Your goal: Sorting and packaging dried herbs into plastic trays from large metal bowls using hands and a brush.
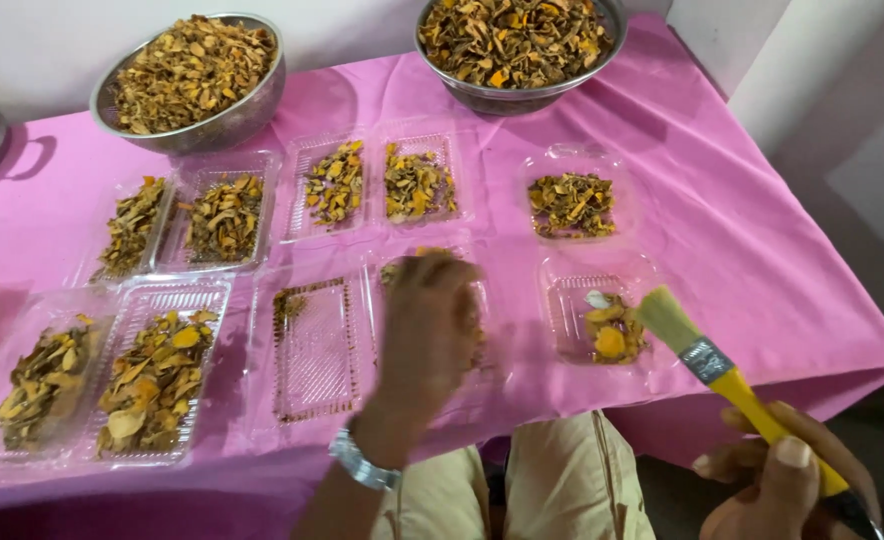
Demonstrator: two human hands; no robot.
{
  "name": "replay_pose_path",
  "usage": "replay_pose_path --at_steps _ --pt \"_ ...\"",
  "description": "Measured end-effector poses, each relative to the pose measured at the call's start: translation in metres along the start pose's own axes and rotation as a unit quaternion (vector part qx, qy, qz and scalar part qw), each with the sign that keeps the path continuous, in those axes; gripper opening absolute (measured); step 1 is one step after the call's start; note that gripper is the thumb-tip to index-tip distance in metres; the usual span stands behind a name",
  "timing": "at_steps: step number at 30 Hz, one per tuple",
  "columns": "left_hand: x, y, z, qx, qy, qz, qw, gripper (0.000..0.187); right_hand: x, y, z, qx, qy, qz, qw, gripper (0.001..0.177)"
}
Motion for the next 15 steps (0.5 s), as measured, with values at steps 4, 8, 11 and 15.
replay_pose_path --at_steps 4,8,11,15 --pt "-0.028 0.014 0.055 -0.102 -0.222 0.035 0.969 0.026 0.015 0.007 -0.017 0.06 -0.035 0.072 0.995 0.044" --pt "-0.017 0.022 0.07 -0.091 -0.252 0.073 0.961 0.024 0.04 0.019 0.037 0.018 0.03 0.091 0.995 0.042" --pt "-0.021 0.02 0.064 -0.09 -0.219 0.063 0.969 0.016 0.043 0.026 0.05 0.025 0.076 0.101 0.992 0.027" --pt "-0.035 0.022 0.046 -0.082 -0.176 0.021 0.981 0.009 0.049 0.034 0.047 0.006 0.047 0.125 0.991 0.026"
Point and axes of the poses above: each hand's wrist, its own y-axis away from the middle knuckle, its own x-axis out of the palm, z = x × y, the point moved 6 cm from there along -y, towards the middle knuckle, and after that the axes turned 4 degrees about y, right-handed, at the moved point
